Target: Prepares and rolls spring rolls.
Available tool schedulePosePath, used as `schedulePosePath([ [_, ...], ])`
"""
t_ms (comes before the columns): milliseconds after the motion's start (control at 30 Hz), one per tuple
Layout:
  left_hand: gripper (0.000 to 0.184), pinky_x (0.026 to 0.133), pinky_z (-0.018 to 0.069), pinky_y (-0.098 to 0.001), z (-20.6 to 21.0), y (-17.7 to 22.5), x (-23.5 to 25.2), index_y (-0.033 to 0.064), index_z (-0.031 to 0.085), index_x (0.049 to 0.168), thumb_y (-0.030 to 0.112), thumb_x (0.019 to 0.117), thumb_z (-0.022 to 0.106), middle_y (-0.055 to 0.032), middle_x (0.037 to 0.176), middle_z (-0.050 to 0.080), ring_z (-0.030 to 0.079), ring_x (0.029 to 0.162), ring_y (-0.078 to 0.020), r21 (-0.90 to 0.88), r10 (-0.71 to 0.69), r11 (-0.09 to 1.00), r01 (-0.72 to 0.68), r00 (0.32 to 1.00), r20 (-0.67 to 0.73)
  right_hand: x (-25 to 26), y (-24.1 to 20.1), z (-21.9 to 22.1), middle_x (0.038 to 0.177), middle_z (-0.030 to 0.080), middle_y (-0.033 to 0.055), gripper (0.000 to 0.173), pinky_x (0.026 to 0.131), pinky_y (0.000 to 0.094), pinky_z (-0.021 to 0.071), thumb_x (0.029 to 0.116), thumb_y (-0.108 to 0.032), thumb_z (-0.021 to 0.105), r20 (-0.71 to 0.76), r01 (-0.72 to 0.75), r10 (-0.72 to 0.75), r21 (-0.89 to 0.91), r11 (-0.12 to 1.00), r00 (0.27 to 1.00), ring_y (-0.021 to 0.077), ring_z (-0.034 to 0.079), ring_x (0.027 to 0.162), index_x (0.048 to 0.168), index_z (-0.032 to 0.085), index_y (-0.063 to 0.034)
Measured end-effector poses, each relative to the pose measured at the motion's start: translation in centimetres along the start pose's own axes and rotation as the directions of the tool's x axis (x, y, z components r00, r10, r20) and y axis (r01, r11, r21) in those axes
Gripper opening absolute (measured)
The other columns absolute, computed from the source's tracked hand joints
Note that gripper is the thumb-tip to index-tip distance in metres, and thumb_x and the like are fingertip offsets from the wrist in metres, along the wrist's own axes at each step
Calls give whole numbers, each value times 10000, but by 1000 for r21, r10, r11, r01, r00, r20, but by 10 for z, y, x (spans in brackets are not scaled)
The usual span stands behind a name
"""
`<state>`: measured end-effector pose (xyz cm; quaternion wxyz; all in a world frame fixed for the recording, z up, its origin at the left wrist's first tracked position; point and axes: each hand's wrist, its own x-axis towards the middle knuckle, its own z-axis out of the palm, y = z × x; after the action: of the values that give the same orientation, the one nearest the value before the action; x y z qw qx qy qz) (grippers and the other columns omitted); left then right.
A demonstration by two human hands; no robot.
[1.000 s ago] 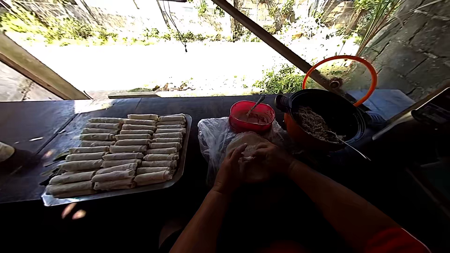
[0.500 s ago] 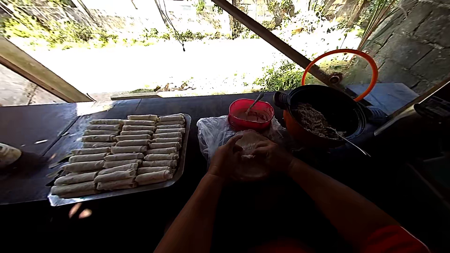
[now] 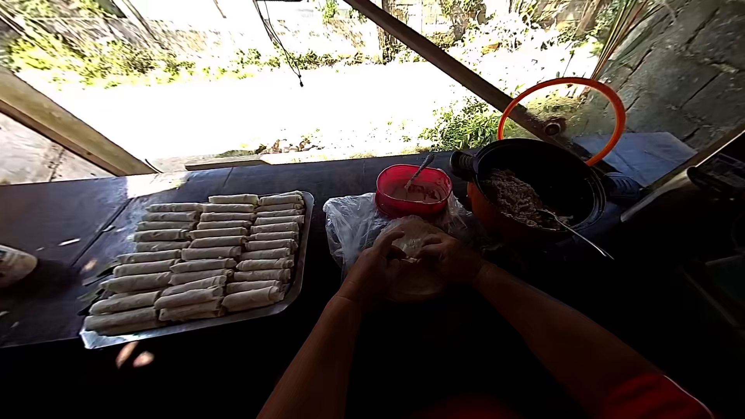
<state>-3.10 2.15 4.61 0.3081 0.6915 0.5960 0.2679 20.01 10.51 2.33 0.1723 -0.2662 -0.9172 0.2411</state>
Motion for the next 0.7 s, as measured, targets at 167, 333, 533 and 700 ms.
schedulePosePath([
  [167,441,1009,540,-365,15,-8,-10,142,618,1358,311,954,666,39,1113,742,679,1076,-90,193,182,968,-161,979,-96,1,-3,-1,1195,714,3,297,1106,383,457,1052,-382,547,15,-13,13,7,1000,1000,150,615,1213,1115,781,-208],
  [333,290,1041,525,-382,29,-17,-19,181,733,1231,307,995,621,22,1169,749,677,1154,-148,340,314,912,-228,923,-223,1,-5,-3,1210,711,14,299,1108,401,449,1053,-366,540,25,-23,23,0,1000,999,161,610,1227,1132,780,-206],
  [533,231,1060,513,-331,38,-24,-23,219,787,1124,266,1036,579,73,1209,741,657,1189,-96,312,353,913,-262,891,-285,-1,-8,-1,1194,719,2,308,1079,446,467,1058,-378,522,-3,1,-1,-79,997,1000,179,626,1206,1133,765,-205],
  [700,238,1063,510,-326,38,-23,-24,220,789,1120,249,1043,566,72,1220,738,653,1201,-97,304,345,917,-257,896,-281,-8,-10,1,1226,724,-25,302,1073,462,460,1047,-374,528,-116,61,-91,-239,969,989,170,631,1224,1215,736,-233],
])
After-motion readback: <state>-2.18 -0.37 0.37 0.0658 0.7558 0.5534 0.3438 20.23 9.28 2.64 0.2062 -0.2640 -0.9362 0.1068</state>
